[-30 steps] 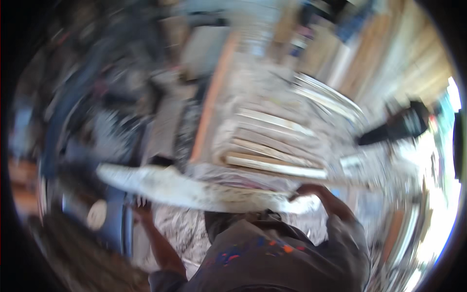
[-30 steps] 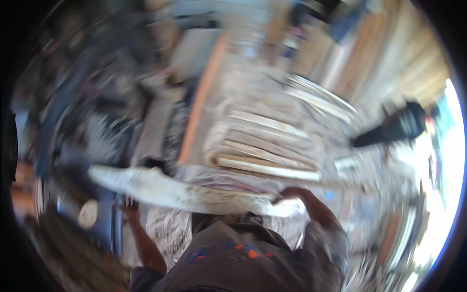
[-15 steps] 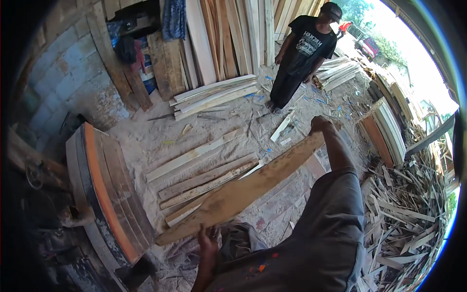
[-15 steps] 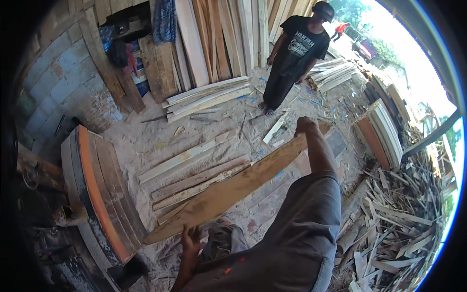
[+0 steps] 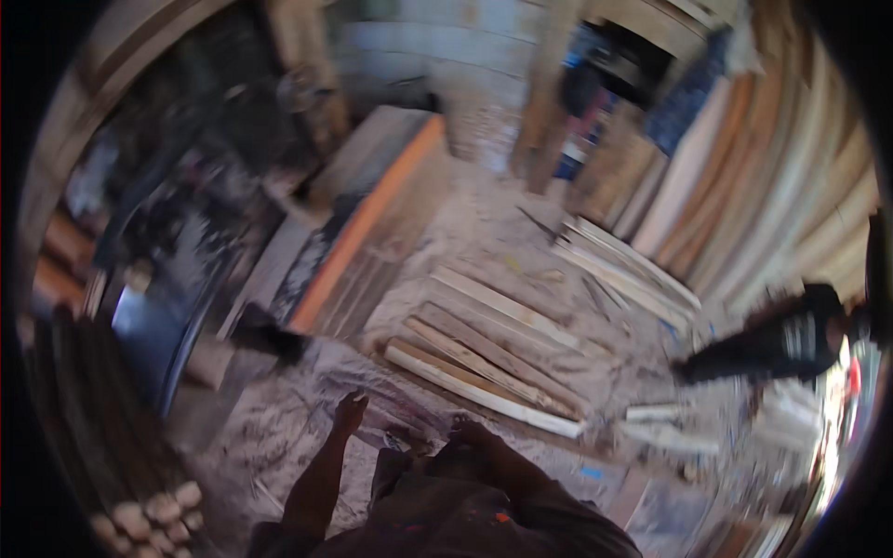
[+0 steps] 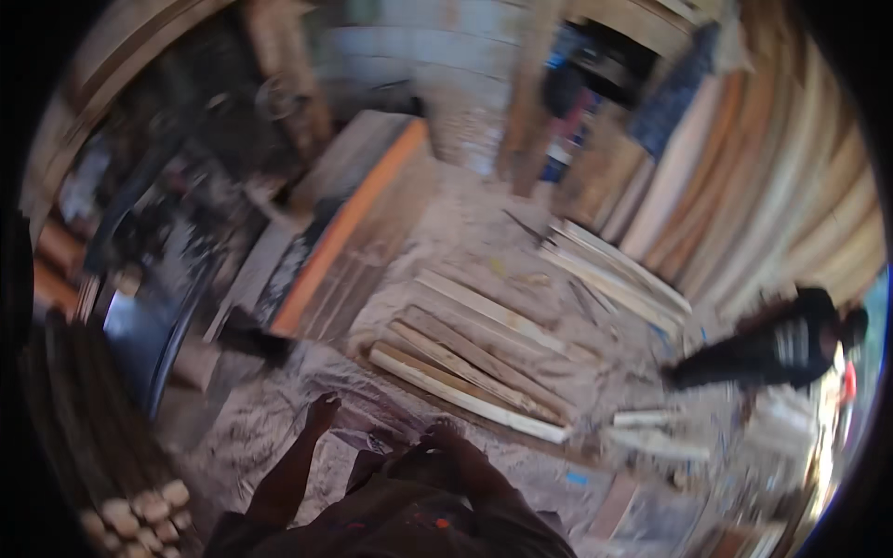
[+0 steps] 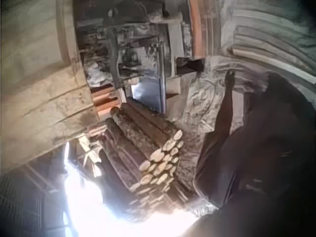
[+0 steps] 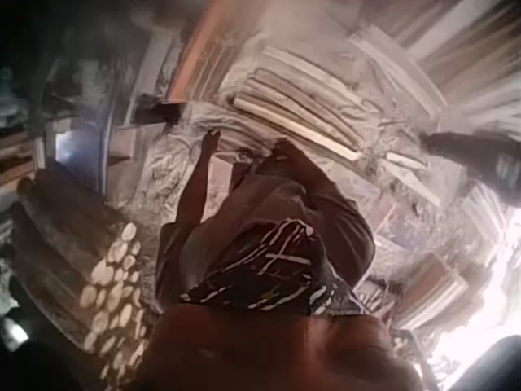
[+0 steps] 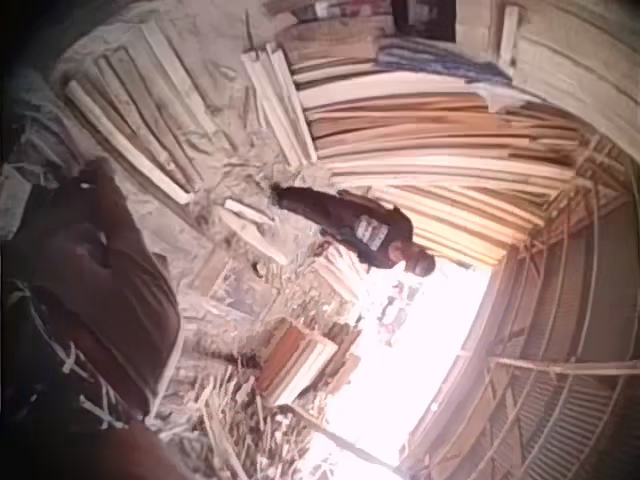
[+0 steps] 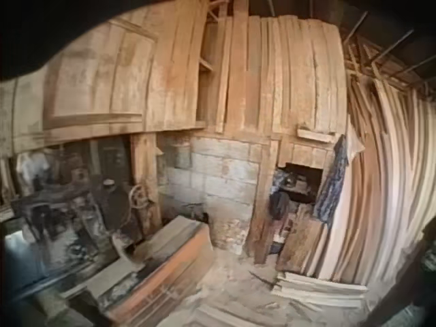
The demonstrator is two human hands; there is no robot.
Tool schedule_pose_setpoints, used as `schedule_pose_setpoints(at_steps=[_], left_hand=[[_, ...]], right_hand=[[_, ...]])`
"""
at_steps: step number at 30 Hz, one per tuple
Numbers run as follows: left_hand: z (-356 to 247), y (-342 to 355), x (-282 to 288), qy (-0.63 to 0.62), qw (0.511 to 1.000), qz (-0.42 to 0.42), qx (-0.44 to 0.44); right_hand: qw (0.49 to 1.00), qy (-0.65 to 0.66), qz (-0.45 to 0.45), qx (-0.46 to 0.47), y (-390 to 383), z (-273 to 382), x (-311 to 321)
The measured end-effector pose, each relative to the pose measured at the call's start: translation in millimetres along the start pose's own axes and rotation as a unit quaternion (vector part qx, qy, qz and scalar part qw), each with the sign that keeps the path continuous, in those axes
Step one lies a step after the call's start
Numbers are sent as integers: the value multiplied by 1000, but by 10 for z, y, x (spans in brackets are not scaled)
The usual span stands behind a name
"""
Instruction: The person feeds small logs into a large saw to cut them into planks, assisted by another person who handles the resulting boards and positions the logs.
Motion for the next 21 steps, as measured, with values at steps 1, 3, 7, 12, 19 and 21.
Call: schedule_pose_setpoints(at_steps=[1, 3, 7, 12, 19, 21], left_hand=[[406, -169, 529, -34, 995, -89, 26], [1059, -564, 1275, -100, 970, -211, 73], [2206, -1966, 1703, -233, 882, -384, 141], [3120, -3260, 559, -397, 743, -481, 242], [3455, -3330, -690, -425, 739, -331, 405], [3665, -3081, -350, -346, 773, -330, 417]], right_hand=[[994, 28, -23, 106, 297, 669, 210], [953, 121, -32, 275, 336, 2010, 643], [942, 275, 187, 48, 894, 2739, 603], [992, -35, 108, 47, 1504, 2326, 305], [947, -199, 211, 136, 2035, 2758, -549], [911, -288, 181, 233, 2182, 3447, -518]])
Point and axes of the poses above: each hand's wrist, its own y-axis towards the middle knuckle, its own x-axis out of the back of the hand, z = x × y, the point moved 9 cm from there along y, towards the middle knuckle, and after that the axes turned 11 degrees about -x, right-handed, at the moved point
